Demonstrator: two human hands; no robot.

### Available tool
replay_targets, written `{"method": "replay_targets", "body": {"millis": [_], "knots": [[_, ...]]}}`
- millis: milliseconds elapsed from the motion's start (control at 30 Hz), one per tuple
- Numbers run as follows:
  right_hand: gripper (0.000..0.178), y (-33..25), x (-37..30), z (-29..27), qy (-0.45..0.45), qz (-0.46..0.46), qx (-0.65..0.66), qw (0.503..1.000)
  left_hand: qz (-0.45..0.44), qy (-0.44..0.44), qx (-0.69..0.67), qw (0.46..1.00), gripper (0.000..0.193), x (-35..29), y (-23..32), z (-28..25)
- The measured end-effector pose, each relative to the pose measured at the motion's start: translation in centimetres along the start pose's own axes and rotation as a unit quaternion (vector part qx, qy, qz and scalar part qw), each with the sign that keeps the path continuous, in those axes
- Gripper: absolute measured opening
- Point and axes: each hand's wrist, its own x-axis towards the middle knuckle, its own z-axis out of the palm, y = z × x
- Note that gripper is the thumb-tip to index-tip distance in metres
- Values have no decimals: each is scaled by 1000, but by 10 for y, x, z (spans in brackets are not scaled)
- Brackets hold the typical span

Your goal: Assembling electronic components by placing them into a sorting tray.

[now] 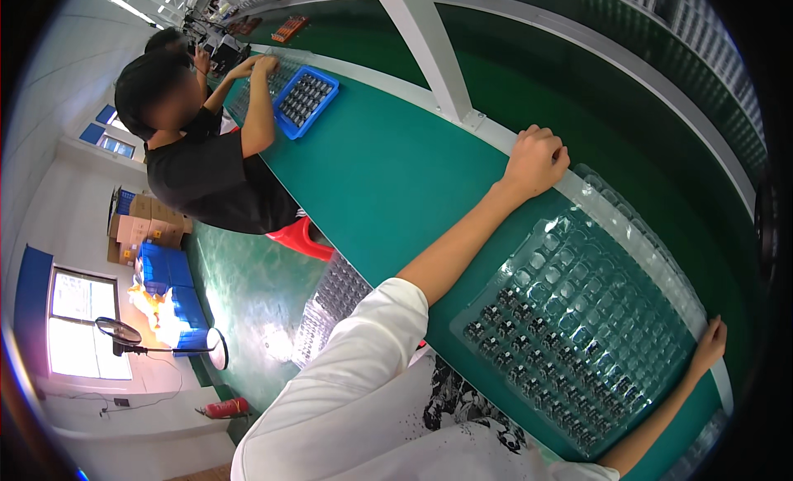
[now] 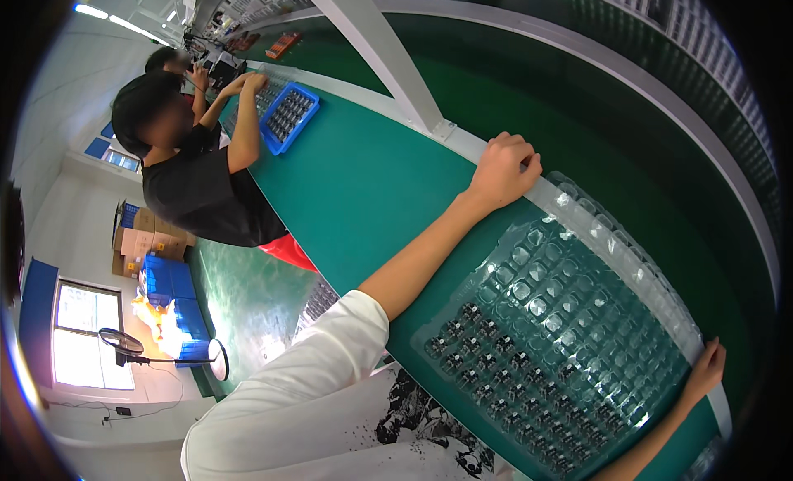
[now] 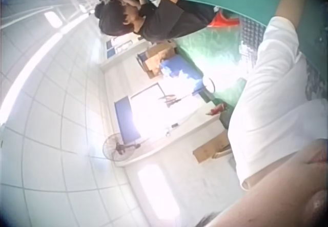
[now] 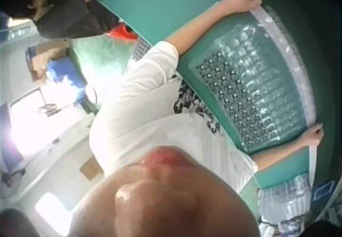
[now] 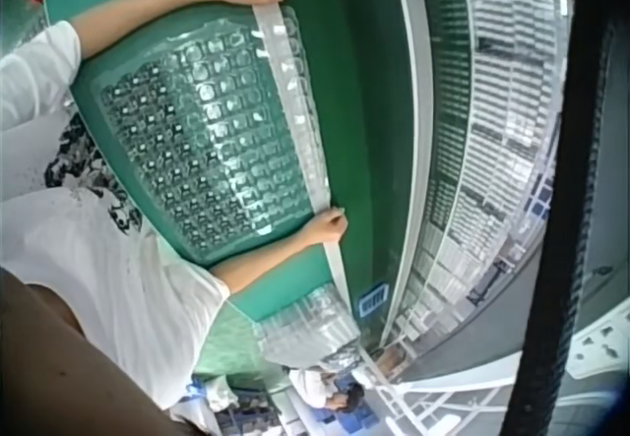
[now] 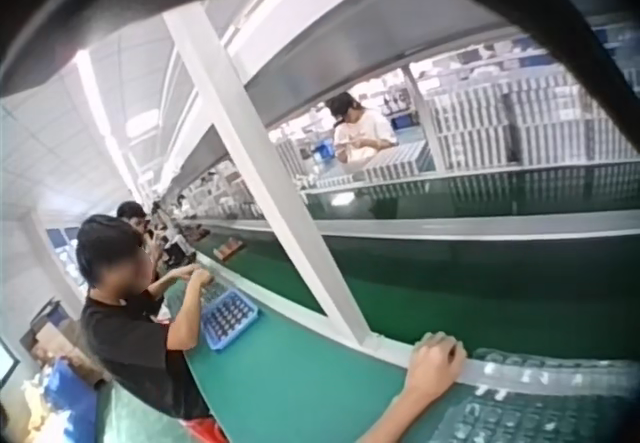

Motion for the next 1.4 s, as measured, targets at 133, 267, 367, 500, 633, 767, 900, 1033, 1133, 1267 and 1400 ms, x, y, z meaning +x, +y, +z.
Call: {"method": "replay_targets", "body": {"millis": [133, 267, 367, 500, 633, 767, 900, 1033, 1133, 1267, 1400], "knots": [[24, 1, 0, 0, 2, 4, 0, 1000, 1, 8, -19, 1000, 18, -1, 2, 1], [25, -4, -1, 1, 11, -1, 10, 1000, -2, -1, -3, 1000, 18, -2, 2, 1], [25, -3, 0, -1, 12, -12, 7, 1000, -1, -1, -4, 1000, 18, -1, 2, -1], [25, -3, 0, 0, 15, -9, 23, 1000, -2, -3, -6, 1000, 18, 0, 2, 0], [26, -11, 0, -2, 9, -5, 8, 1000, 1, 0, -8, 1000, 17, -1, 2, -1], [27, -3, 0, -2, 12, -4, 23, 1000, -2, -4, -6, 1000, 16, -1, 4, 1], [27, -4, 0, 0, 13, 3, 25, 1000, -1, 0, 1, 1000, 16, -1, 2, 0], [27, -6, -1, 1, 9, 5, 32, 999, -2, 1, -1, 1000, 17, -1, 2, 0], [26, -3, 0, 2, 13, 1, 37, 999, -4, -7, -8, 1000, 16, -2, 3, 0], [26, 0, -1, 3, 18, 5, 49, 999, 0, -3, -7, 1000, 16, -1, 3, 1], [27, -4, 0, 1, -2, 16, 35, 999, -2, -3, -3, 1000, 17, 0, 1, -1]]}}
